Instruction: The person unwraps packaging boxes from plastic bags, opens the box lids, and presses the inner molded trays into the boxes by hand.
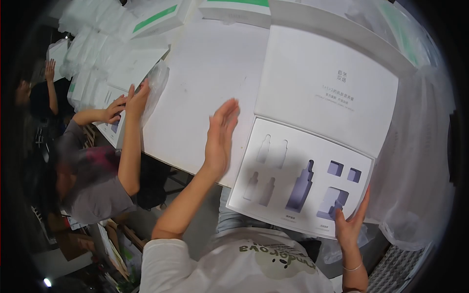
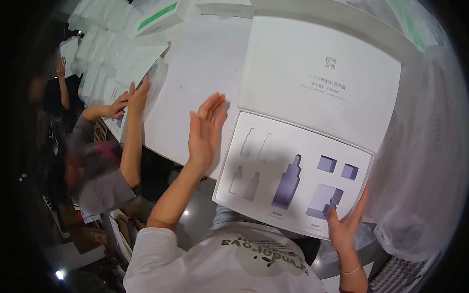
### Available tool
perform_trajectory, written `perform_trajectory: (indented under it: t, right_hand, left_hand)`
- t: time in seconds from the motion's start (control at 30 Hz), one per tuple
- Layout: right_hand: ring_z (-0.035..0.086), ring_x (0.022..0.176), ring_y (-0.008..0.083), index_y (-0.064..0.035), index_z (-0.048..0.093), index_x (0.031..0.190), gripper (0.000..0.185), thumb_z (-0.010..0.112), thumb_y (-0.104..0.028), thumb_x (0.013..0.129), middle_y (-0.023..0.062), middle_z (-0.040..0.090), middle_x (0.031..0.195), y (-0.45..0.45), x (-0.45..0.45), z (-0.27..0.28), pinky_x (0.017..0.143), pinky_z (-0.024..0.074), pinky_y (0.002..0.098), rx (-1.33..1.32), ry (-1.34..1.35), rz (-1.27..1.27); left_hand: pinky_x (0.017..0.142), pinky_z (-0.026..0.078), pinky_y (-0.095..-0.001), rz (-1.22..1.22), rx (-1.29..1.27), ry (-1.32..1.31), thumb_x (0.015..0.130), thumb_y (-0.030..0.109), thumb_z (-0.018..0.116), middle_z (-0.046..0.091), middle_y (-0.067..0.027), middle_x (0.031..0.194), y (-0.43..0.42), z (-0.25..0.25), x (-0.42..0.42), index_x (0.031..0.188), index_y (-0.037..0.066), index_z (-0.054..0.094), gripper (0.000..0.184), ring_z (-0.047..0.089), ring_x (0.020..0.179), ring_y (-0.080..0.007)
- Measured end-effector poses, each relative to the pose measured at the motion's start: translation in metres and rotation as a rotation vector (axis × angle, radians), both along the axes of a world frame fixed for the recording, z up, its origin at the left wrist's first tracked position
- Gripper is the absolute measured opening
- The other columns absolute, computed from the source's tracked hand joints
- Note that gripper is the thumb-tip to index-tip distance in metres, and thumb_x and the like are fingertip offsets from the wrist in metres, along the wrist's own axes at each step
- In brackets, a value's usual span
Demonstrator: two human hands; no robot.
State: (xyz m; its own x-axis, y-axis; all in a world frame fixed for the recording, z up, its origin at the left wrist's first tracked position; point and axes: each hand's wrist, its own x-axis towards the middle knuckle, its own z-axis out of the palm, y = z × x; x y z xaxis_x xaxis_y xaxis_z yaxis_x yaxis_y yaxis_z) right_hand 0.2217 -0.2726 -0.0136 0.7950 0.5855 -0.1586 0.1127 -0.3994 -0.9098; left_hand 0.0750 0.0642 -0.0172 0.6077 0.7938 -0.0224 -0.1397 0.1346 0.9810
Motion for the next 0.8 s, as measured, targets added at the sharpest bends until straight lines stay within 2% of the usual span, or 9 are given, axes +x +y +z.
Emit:
perform_trajectory:
  t: [0.07, 0.17, 0.2, 0.33, 0.53, 0.63, 0.73, 0.77, 0.8]
  right_hand:
    - [0.033, 0.137, 0.0298, 0.0037, 0.014, 0.151, 0.092, 0.063, -0.004, 0.074, 0.0208, 0.032, 0.149, 0.000, 0.000, 0.000, 0.115, 0.0225, 0.0396, -0.019, -0.012, -0.006]
    - [0.034, 0.136, 0.0293, 0.0027, 0.015, 0.152, 0.093, 0.065, -0.004, 0.074, 0.0208, 0.034, 0.148, -0.002, -0.003, 0.000, 0.115, 0.0239, 0.0396, -0.058, -0.009, -0.054]
    - [0.034, 0.136, 0.0293, 0.0023, 0.015, 0.152, 0.093, 0.065, -0.004, 0.074, 0.0207, 0.033, 0.148, -0.001, -0.003, 0.000, 0.115, 0.0241, 0.0398, -0.058, -0.004, -0.067]
    - [0.035, 0.136, 0.0296, 0.0012, 0.015, 0.152, 0.092, 0.065, -0.003, 0.074, 0.0205, 0.033, 0.148, 0.000, -0.005, 0.001, 0.114, 0.0248, 0.0403, -0.091, 0.003, -0.105]
    - [0.035, 0.136, 0.0299, 0.0009, 0.015, 0.152, 0.093, 0.066, -0.005, 0.074, 0.0205, 0.031, 0.149, 0.000, -0.004, 0.005, 0.113, 0.0259, 0.0408, -0.131, -0.018, -0.083]
    - [0.037, 0.135, 0.0301, 0.0004, 0.014, 0.152, 0.094, 0.067, -0.005, 0.074, 0.0208, 0.032, 0.148, -0.003, -0.002, 0.005, 0.113, 0.0275, 0.0408, -0.174, -0.057, -0.040]
    - [0.038, 0.134, 0.0308, -0.0002, 0.013, 0.152, 0.095, 0.066, -0.005, 0.074, 0.0210, 0.033, 0.147, 0.001, -0.005, 0.002, 0.112, 0.0293, 0.0407, -0.129, 0.028, -0.063]
    - [0.039, 0.133, 0.0311, -0.0004, 0.012, 0.152, 0.095, 0.066, -0.005, 0.074, 0.0211, 0.033, 0.147, 0.001, -0.007, 0.003, 0.111, 0.0299, 0.0407, -0.117, 0.058, -0.106]
    - [0.039, 0.133, 0.0314, -0.0009, 0.012, 0.152, 0.094, 0.065, -0.004, 0.075, 0.0212, 0.033, 0.147, 0.002, -0.008, 0.005, 0.111, 0.0303, 0.0405, -0.123, 0.058, -0.110]
  left_hand:
    - [0.101, 0.040, -0.0345, 0.041, -0.046, -0.076, 0.104, 0.053, 0.024, 0.057, -0.0119, 0.125, 0.009, -0.003, 0.029, 0.131, -0.003, 0.048, 0.067, 0.055, 0.114, -0.0191]
    - [0.069, 0.042, -0.0245, -0.179, -0.165, 0.102, 0.104, 0.055, 0.023, 0.061, -0.0019, 0.088, 0.009, -0.028, 0.039, 0.108, 0.000, 0.060, 0.066, 0.053, 0.076, -0.0087]
    - [0.052, 0.025, -0.0232, -0.119, -0.276, 0.012, 0.104, 0.055, 0.024, 0.045, 0.0069, 0.066, 0.004, -0.010, 0.049, 0.088, 0.005, 0.060, 0.064, 0.030, 0.058, -0.0039]
    - [0.052, 0.021, -0.0247, -0.103, -0.119, 0.122, 0.104, 0.051, 0.027, 0.035, 0.0087, 0.064, 0.012, -0.019, 0.046, 0.075, 0.009, 0.053, 0.058, 0.025, 0.058, -0.0038]
    - [0.055, 0.021, -0.0246, -0.051, -0.111, 0.173, 0.104, 0.053, 0.029, 0.036, 0.0080, 0.065, 0.008, -0.013, 0.050, 0.074, 0.009, 0.052, 0.058, 0.026, 0.060, -0.0054]
    - [0.062, 0.031, -0.0251, -0.074, -0.129, 0.173, 0.105, 0.047, 0.032, 0.045, 0.0047, 0.070, 0.009, -0.013, 0.048, 0.079, 0.006, 0.057, 0.055, 0.034, 0.067, -0.0076]
    - [0.076, 0.040, -0.0271, 0.070, 0.055, 0.211, 0.106, 0.039, 0.036, 0.055, -0.0004, 0.082, 0.014, -0.035, 0.045, 0.088, 0.002, 0.062, 0.048, 0.045, 0.079, -0.0097]
    - [0.089, 0.041, -0.0280, 0.315, -0.001, 0.281, 0.106, 0.033, 0.039, 0.061, -0.0045, 0.094, 0.011, -0.043, 0.042, 0.097, 0.001, 0.065, 0.042, 0.050, 0.095, -0.0108]
    - [0.087, 0.043, -0.0275, 0.116, -0.122, 0.140, 0.106, 0.035, 0.038, 0.064, -0.0057, 0.098, 0.019, -0.047, 0.036, 0.102, 0.000, 0.065, 0.044, 0.054, 0.096, -0.0109]
